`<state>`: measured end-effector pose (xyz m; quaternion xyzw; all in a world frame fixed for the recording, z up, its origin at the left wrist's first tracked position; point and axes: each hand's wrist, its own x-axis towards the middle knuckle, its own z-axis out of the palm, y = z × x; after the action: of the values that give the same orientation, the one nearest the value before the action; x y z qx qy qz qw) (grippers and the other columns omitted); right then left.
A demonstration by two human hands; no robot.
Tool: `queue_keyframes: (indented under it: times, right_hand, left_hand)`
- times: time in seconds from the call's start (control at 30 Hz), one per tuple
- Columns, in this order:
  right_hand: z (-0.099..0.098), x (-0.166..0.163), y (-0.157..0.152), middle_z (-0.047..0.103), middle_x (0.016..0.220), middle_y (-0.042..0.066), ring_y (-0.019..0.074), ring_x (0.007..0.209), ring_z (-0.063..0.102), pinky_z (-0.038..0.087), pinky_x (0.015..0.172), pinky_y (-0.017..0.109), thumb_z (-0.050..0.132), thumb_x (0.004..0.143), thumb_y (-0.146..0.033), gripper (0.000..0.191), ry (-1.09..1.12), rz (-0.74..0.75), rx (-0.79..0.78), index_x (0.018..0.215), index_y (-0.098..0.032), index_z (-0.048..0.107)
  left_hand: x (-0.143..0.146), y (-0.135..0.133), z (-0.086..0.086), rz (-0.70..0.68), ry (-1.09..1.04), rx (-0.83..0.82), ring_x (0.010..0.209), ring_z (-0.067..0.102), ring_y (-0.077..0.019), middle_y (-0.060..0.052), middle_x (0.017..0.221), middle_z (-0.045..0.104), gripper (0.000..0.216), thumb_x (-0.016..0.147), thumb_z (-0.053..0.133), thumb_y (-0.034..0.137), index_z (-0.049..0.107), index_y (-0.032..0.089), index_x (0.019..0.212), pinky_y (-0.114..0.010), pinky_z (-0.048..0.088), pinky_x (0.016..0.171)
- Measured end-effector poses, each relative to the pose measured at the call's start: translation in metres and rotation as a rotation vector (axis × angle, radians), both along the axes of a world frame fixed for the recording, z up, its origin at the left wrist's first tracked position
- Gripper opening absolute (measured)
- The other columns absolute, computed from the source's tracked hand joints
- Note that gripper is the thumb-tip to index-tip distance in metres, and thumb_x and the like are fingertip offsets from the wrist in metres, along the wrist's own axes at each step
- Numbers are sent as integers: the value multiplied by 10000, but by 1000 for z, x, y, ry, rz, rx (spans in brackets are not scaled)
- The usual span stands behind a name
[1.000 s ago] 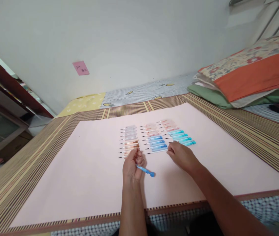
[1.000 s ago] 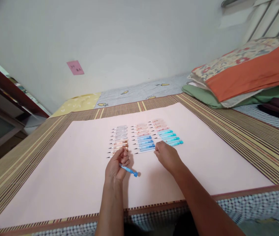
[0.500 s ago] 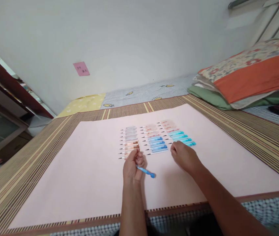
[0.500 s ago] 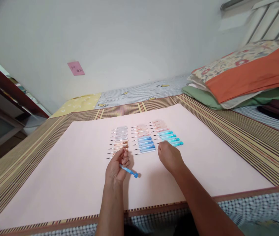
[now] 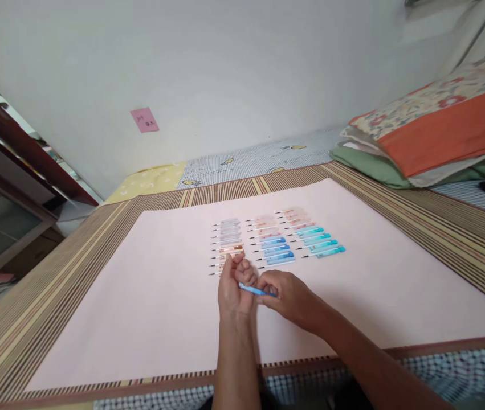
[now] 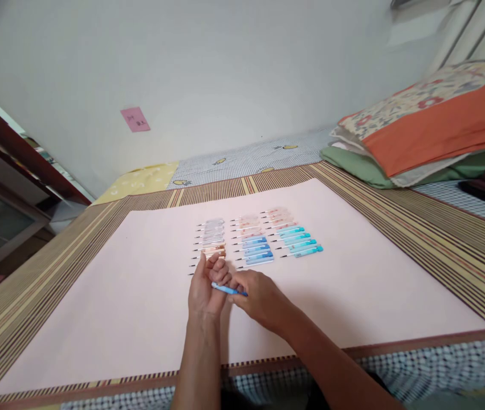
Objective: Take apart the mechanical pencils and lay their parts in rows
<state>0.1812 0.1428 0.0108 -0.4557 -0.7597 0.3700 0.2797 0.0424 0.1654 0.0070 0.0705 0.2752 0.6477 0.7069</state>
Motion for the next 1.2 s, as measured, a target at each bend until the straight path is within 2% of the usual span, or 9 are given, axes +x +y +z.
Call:
queue_keyframes:
  times: [0.1,0.2,0.27,0.4,0.53,0.73,1.2]
  right_hand:
    - [-2,2,2,631,772,-29,144,727,542,352,653,260,639,787,-162,69,-14,-20,20,761,-213,600]
    - [-2,15,10,655,831,-10,170,807,565,379,711,279,636,811,-191,35,-30,-70,57,828,-222,637]
    - [-4,29,18,662,856,8,190,850,566,393,744,297,616,834,-213,39,-66,-117,101,844,-224,652]
    - [-12,60,35,659,905,62,228,902,549,404,805,345,566,859,-193,133,-243,-209,219,861,-209,698]
    - [-19,74,42,673,934,73,234,906,547,392,811,350,530,846,-107,210,-366,-214,196,908,-199,708]
    - [-22,67,42,670,893,36,208,883,547,362,792,321,561,812,-77,142,-354,-196,190,820,-200,631]
    - [-27,54,45,651,911,56,205,869,532,295,769,316,553,830,-53,179,-524,-240,309,812,-186,671]
  left_hand:
    - [1,0,2,25,16,26,464,430,-73,-14,614,557,341,919,623,430,668,121,782,-193,349,439]
    - [1,0,3,81,91,8,632,603,-127,-71,711,642,358,916,628,426,688,100,780,-235,506,618]
    - [0,0,4,96,156,-22,690,642,-140,-86,753,671,315,898,655,387,700,95,788,-245,532,689]
    - [0,-1,6,92,193,-60,665,651,-137,-68,752,679,223,881,661,317,710,108,818,-231,526,634]
    - [2,-2,7,112,171,-110,626,640,-127,-63,723,668,209,899,613,259,706,98,803,-216,508,571]
    - [2,0,7,121,157,-146,597,620,-116,-58,701,661,179,884,599,211,696,94,789,-201,485,532]
    - [1,-1,3,118,133,-157,574,589,-106,-52,694,640,124,844,628,192,687,101,784,-186,430,497]
